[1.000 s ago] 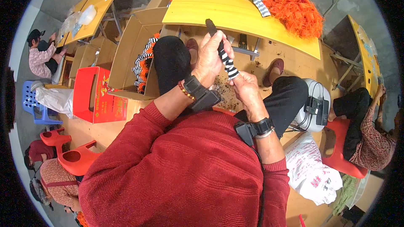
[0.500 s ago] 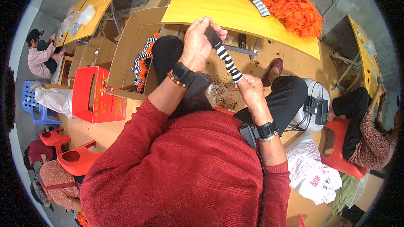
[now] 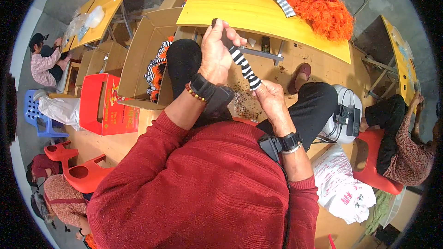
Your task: The person assembles toy clown limbs by stuffing striped fabric with stuffing using a stuffing rod, then attaches orange wigs to the toy parts.
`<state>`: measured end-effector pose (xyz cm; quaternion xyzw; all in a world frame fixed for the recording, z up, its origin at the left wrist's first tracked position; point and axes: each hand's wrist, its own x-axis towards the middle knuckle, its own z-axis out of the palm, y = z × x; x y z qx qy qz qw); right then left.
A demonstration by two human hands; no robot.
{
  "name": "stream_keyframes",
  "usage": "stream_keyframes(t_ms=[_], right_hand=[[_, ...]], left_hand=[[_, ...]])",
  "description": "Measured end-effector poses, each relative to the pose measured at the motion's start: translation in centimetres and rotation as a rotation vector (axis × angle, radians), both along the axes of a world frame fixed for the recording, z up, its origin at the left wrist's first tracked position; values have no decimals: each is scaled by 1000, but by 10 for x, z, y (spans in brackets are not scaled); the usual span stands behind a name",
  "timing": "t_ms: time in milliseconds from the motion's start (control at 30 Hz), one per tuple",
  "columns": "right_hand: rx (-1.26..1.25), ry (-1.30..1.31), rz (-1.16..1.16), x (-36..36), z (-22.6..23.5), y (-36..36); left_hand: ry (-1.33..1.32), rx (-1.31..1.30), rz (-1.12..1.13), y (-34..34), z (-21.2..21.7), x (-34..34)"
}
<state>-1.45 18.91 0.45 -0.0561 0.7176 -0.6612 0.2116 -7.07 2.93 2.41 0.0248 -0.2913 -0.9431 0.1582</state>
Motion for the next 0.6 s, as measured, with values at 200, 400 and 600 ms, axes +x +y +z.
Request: stream_keyframes(t_ms=[200,400,600], right_hand=[[-93,-52,-3,-2,-2,-10],[-54,-89,5,0,3,-8],[-80,-147,5,-2,1,-4]], left_hand=[[-8,-17,-18,14,-3,9],[-22,-38,12,6,-3,7],[-8,-76,-86,11,-12,14]])
